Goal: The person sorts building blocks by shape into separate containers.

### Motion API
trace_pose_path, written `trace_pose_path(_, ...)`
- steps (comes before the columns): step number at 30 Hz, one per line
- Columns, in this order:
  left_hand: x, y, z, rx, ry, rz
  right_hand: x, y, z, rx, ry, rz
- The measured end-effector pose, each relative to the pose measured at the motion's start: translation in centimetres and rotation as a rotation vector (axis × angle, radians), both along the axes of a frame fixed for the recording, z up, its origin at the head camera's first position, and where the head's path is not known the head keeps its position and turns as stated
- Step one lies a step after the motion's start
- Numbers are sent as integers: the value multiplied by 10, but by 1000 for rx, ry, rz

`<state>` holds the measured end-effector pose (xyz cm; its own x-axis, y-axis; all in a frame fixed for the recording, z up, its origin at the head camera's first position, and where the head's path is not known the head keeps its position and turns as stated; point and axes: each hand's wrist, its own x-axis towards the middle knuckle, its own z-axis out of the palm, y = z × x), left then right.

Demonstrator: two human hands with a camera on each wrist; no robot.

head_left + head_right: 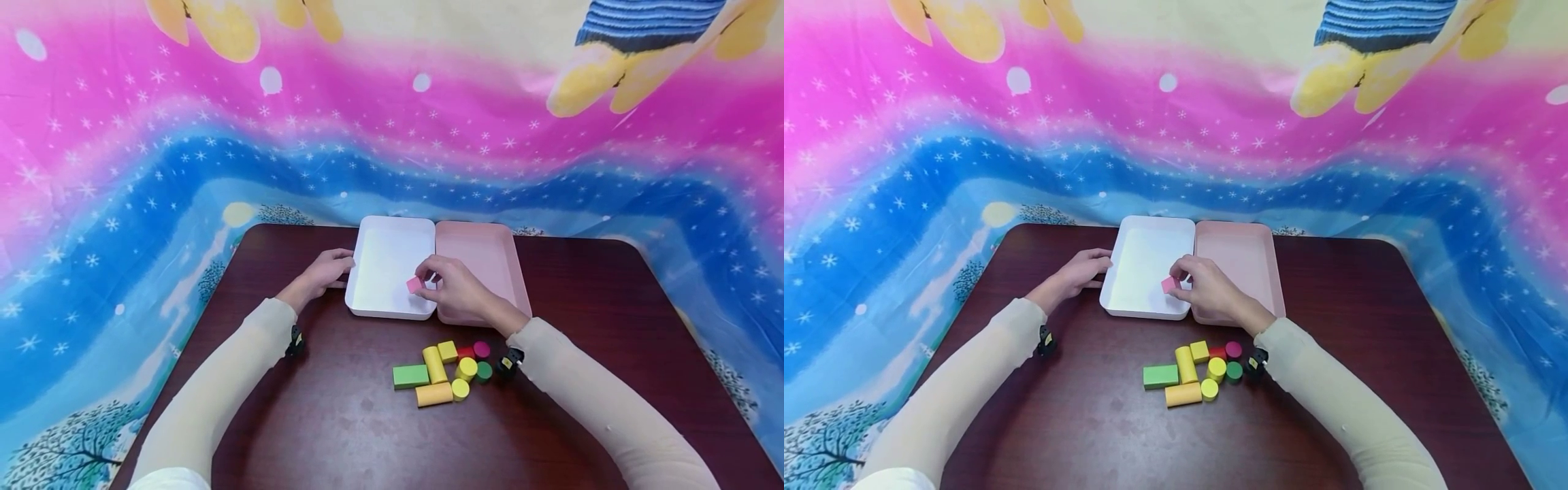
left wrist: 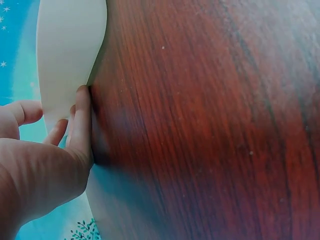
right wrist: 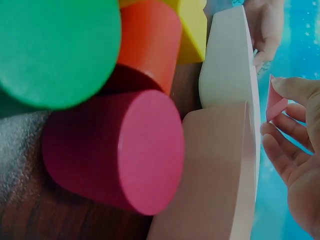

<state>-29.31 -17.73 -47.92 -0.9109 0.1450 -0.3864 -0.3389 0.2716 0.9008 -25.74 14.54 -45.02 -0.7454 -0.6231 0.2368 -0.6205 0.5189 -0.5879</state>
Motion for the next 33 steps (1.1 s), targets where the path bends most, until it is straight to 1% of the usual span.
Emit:
trace_pose_path(4,1,0,-1,-18,12,7,-1,1,-2,7,-1,-15)
trace_pose_path(12,3,2,-1,-19,23,8,-2,1,-7,-15,-17,-28)
trace_pose_path(17,4,2,-1,-20,22,5,-2,1,-11,-3,-24,-42)
trace_pose_path(22,3,2,-2,-14,18,5,-1,2,-13,28,-26,-41)
trace_pose_path(33,1,1,-3,-16,24,1,-1,1,-17,23,-21,-29)
